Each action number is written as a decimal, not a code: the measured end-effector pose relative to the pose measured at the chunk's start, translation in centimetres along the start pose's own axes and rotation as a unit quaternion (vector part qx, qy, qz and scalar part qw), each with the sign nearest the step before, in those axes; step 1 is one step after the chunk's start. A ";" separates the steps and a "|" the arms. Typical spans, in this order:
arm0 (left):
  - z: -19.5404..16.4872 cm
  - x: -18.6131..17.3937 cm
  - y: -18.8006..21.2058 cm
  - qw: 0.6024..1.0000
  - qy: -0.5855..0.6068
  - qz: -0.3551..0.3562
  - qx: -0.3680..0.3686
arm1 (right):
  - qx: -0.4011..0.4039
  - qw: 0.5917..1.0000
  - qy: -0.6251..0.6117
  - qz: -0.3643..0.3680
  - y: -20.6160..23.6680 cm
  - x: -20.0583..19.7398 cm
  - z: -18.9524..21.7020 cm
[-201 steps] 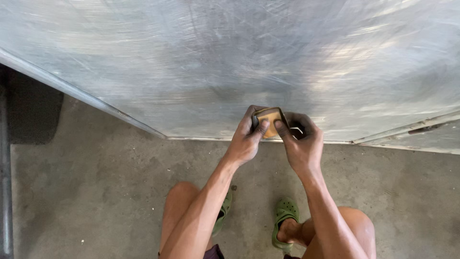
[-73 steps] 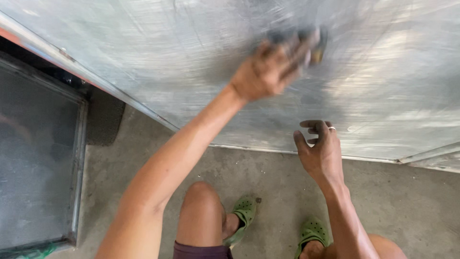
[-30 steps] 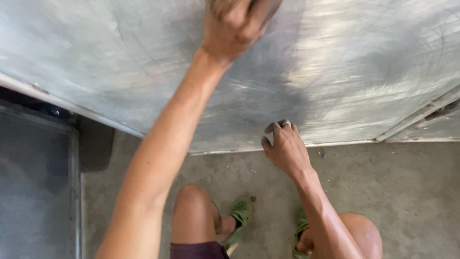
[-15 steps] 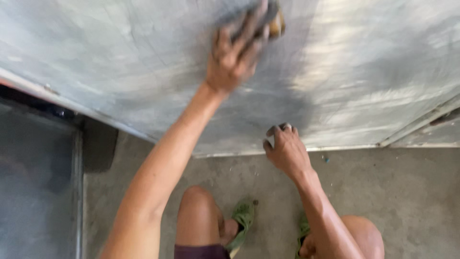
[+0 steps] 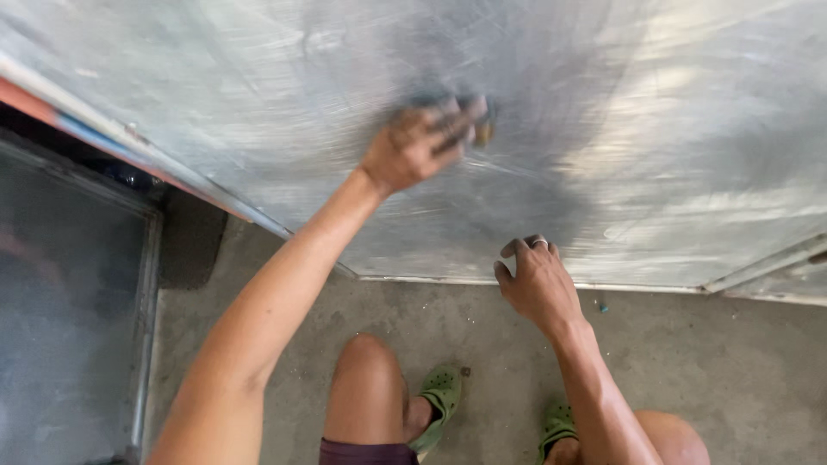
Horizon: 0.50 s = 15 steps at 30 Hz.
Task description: The person sits on a stool in front of a large metal panel and scrubs its surface with a sanding sponge, working over different areas of the panel. They periodically stop to fold and reposition the sponge in their hands before resuming scrubbing.
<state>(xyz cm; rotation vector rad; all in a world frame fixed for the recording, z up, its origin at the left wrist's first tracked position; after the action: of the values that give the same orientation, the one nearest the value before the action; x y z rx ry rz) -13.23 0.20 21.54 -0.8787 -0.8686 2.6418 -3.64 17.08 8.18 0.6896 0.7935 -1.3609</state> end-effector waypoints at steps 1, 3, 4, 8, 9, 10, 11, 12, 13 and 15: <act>-1.3 0.5 0.6 0.997 0.017 0.050 0.053 | -0.008 1.000 0.003 0.002 0.0 0.2 0.2; -1.9 0.1 1.6 0.988 0.054 0.081 0.123 | -0.019 1.000 0.005 -0.001 -0.3 0.4 0.4; -0.9 -0.8 1.9 0.986 0.067 0.065 0.136 | -0.025 1.000 0.011 0.002 -0.5 0.6 0.5; 7.2 -3.6 3.6 0.998 -0.039 0.052 -0.026 | -0.048 0.998 0.028 0.016 -0.9 1.8 0.6; 8.8 -4.6 4.3 0.986 -0.130 0.017 -0.103 | -0.057 0.998 0.027 0.011 -0.9 2.0 0.8; 9.2 -4.9 5.3 0.983 -0.104 0.010 -0.150 | -0.049 0.998 0.029 0.016 -0.9 2.3 0.8; 9.1 -4.8 6.3 0.977 -0.081 -0.002 -0.196 | -0.043 0.998 0.033 0.017 -0.9 2.5 0.8; 8.7 -4.5 7.5 0.967 -0.063 -0.015 -0.246 | -0.044 0.998 0.040 0.019 -1.0 2.7 0.9; 6.5 -3.3 8.1 0.984 -0.042 0.035 -0.169 | -0.054 0.998 0.043 0.015 -1.1 2.7 1.1; 3.9 -1.8 10.8 0.990 -0.011 0.107 -0.096 | -0.067 0.997 0.044 0.016 -1.3 2.9 1.5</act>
<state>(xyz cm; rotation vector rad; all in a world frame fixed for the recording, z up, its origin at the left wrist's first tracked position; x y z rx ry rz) -14.45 -10.93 18.47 -1.0442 -1.1066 2.7867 -4.65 14.04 6.70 0.6573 0.9309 -1.2429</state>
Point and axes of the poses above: each hand's wrist, its own y-axis away from the middle knuckle, its own x-axis out of the palm, z = x × y, the point moved 8 cm from there along -y, towards the middle knuckle, and after that the axes turned 1 degree about -x, right-handed, at the moved point
